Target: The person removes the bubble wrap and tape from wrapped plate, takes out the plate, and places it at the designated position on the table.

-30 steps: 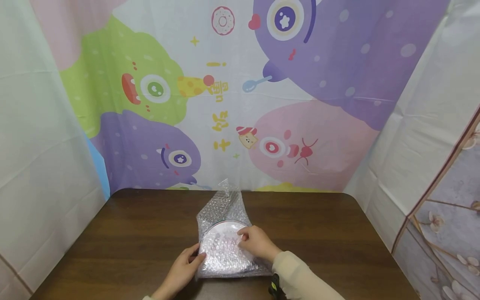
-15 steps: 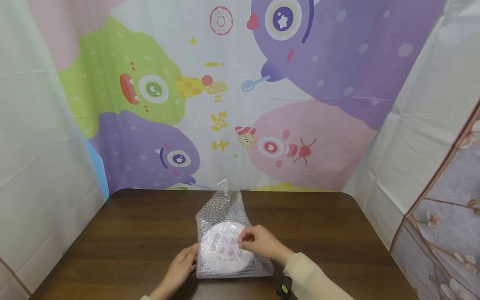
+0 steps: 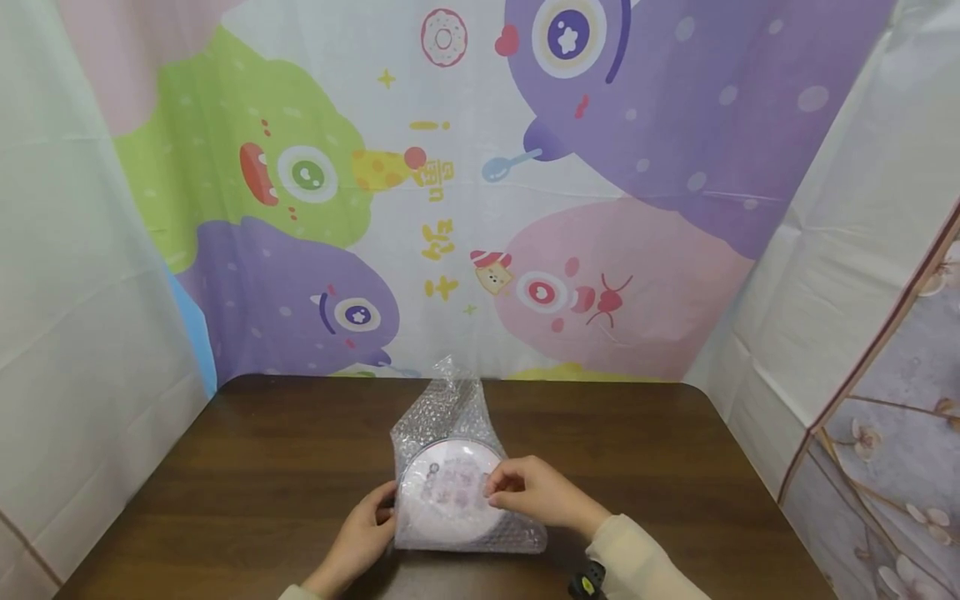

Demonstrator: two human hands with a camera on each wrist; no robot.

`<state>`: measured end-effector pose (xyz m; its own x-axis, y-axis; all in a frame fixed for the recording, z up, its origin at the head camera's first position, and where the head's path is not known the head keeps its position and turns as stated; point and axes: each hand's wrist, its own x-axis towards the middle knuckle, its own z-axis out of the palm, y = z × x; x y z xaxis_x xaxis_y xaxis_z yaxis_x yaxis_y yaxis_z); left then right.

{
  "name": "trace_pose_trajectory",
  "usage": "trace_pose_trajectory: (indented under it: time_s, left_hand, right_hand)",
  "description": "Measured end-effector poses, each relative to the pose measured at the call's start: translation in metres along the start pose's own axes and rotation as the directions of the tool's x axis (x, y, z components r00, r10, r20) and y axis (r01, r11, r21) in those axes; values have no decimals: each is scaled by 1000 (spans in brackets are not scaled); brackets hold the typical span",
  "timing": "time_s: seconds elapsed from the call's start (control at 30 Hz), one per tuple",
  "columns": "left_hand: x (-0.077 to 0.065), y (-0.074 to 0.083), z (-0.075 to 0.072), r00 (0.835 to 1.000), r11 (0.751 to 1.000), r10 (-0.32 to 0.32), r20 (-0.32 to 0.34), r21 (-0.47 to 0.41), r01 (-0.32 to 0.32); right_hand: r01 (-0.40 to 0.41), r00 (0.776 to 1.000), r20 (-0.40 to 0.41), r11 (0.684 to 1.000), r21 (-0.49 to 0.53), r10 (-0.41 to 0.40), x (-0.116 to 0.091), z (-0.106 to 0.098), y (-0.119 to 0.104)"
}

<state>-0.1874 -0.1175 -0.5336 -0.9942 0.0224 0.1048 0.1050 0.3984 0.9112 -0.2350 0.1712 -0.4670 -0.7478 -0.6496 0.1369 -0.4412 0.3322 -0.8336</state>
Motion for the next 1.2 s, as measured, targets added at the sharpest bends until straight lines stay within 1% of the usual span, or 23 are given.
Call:
trace_pose_trajectory:
  time_s: [0.23,0.4,0.5,0.67,0.73,0.8,0.97,1.2]
  left_hand:
    - [1,-1,4,999,999,-25,26,-22,25]
    - [0,-1,6,1000,1000,-29,12,-11,29]
    - [0,-1,7,999,999,-38,8,5,38]
    - [0,-1,7,999,999,-52,17,10,52]
    - [0,-1,6,998,999,-53,23,6,53]
    - [0,-2,6,998,999,-51,26,4,51]
    - [-1,-2,6,999,999,-44,30,5,44]
    - [-2,-2,5,999,999,-42,29,8,41]
  right_hand:
    - [18,1000,1,1000,-15,-18,-7,-6,4]
    - [14,999,41,1000,24,-15,-13,-8,6]
    - [11,999,49,999,39,-13,-16,-7,6]
    - [-9,998,62,997,78,4,-19,-3,4]
    - [-11,997,82,997,83,5,-20,-1,5]
    - [16,995,98,998,66,-22,-21,3,6]
    - [93,985,149,996,-15,-90,-23,14,9]
    - [157,964,235,978,-135,-122,-27,26,8]
